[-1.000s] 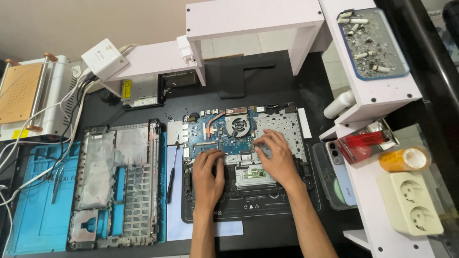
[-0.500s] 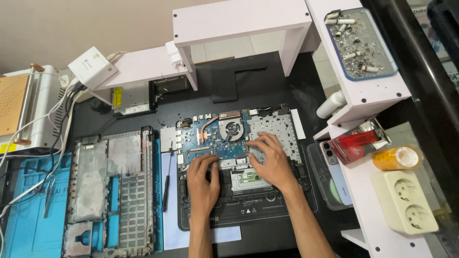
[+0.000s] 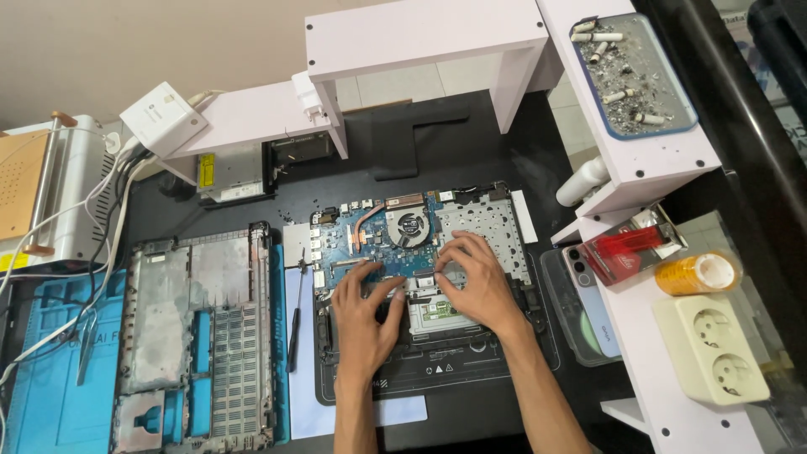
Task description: The recorder is disassembling a laptop and removing internal components like the hard drive and fan using a screwdriver.
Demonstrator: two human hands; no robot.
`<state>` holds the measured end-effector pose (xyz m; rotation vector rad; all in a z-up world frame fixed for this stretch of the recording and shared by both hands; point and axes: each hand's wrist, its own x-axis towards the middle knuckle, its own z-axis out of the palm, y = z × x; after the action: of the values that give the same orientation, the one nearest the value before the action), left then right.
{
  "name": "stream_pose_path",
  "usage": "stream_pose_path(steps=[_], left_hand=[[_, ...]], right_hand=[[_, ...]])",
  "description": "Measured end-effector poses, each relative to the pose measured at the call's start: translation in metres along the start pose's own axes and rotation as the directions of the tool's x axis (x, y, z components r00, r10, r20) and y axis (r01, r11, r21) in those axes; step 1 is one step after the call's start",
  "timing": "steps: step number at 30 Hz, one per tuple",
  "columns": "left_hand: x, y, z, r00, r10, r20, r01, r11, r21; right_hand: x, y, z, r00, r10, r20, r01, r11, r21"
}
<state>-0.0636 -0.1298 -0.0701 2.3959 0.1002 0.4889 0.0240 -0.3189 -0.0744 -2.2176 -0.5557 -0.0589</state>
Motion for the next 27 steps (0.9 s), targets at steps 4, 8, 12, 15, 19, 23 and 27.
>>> stream_pose_path(steps=[4,8,12,15,19,23,27], left_hand=[[0.0052,-0.0014,0.0009,0.996,0.070,0.051,-0.071,0.997,0.025],[-0.0048,-0.0004,-0.0013,0.990,0.062,0.124,-0.066,0.997,0.028],[0.0016,-0.0009,0.0002,0.990,0.071,0.122,-0.077,0.996,0.043],[-0.0006,0.0006,0.0003,0.989,0.065,0.129,-0.072,0.996,0.044],[0.0037,0.0008,0.0005,0.989,0.071,0.127,-0.077,0.996,0.045],[0.0030,0.0019,-0.0001,0.986,0.084,0.141,-0.093,0.994,0.064],[0.0046,0.0027,-0.0002,0.986,0.074,0.147,-0.085,0.994,0.069]], right_hand=[[0.0057,0.0039,0.0002,1.000,-0.015,-0.005,0.015,1.000,0.021],[-0.0034,0.0008,-0.0004,0.999,0.026,0.019,-0.027,0.999,0.039],[0.0000,0.0035,0.0009,0.999,0.028,0.026,-0.029,0.999,0.029],[0.0010,0.0014,-0.0020,1.000,0.014,0.008,-0.014,0.998,0.056],[0.0002,0.0022,-0.0009,1.000,-0.005,-0.005,0.005,0.997,0.081],[-0.0009,0.0046,-0.0008,1.000,0.014,0.003,-0.014,0.997,0.071],[-0.0008,0.0055,-0.0003,1.000,0.012,0.005,-0.012,0.997,0.080]])
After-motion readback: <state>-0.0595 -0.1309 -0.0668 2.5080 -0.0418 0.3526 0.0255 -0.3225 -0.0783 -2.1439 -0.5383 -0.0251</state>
